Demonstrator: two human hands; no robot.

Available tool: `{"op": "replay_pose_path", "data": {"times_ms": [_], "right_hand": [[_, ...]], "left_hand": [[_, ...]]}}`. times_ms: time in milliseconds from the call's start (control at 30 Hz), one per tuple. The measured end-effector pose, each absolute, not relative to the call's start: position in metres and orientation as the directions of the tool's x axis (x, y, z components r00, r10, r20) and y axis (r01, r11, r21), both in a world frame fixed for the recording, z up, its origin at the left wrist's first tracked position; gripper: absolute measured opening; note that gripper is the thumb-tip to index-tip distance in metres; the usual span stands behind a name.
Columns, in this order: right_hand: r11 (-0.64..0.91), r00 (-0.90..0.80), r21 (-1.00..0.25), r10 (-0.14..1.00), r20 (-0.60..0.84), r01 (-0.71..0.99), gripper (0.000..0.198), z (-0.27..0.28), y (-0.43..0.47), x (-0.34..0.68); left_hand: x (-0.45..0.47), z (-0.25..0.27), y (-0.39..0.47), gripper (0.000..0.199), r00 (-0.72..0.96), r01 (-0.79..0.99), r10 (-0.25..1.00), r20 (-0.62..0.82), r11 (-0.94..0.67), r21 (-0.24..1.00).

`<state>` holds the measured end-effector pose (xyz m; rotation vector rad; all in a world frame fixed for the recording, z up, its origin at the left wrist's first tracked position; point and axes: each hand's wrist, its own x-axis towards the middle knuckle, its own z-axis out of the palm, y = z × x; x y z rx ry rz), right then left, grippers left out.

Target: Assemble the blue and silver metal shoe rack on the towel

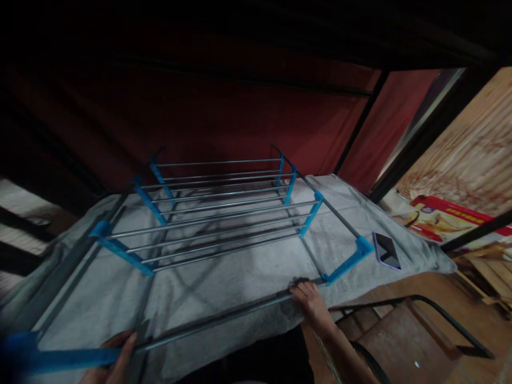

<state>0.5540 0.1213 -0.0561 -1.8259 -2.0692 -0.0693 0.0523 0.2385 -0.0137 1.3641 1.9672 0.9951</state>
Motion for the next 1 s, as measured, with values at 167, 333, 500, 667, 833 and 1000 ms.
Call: {"op": "replay_pose_path", "data": {"times_ms": [167,333,500,667,833,1000], "right_hand": [[0.237,-0.145,-0.213,0.917,0.373,0.948,0.032,-0.078,0.114,0.573],[0.282,-0.192,-0.155,0.882,0.430,0.947,0.027,-0.102,0.114,0.591],[0.268,-0.176,-0.156,0.880,0.441,0.951,0.029,-0.107,0.114,0.594],[0.324,-0.213,-0.172,0.858,0.467,0.930,0.040,-0.109,0.118,0.600],[0.300,-0.198,-0.132,0.843,0.499,0.945,0.036,-0.103,0.120,0.596],[0.336,-0.284,-0.028,0.835,0.471,0.942,0.033,-0.100,0.116,0.593]], "left_hand": [[0.059,-0.017,0.234,0.054,-0.349,0.478,0.937,0.008,0.171,0.862],[0.058,-0.020,0.231,0.052,-0.316,0.399,0.949,-0.016,0.149,0.905],[0.039,-0.006,0.221,0.052,-0.154,0.322,0.984,-0.087,0.133,0.937],[0.000,0.021,0.221,0.034,0.082,0.258,0.982,-0.172,0.146,0.955],[-0.037,0.015,0.251,0.037,-0.239,0.488,0.970,0.036,0.088,0.868],[-0.067,0.004,0.285,0.042,-0.300,0.819,0.914,0.274,0.099,0.565]]}}
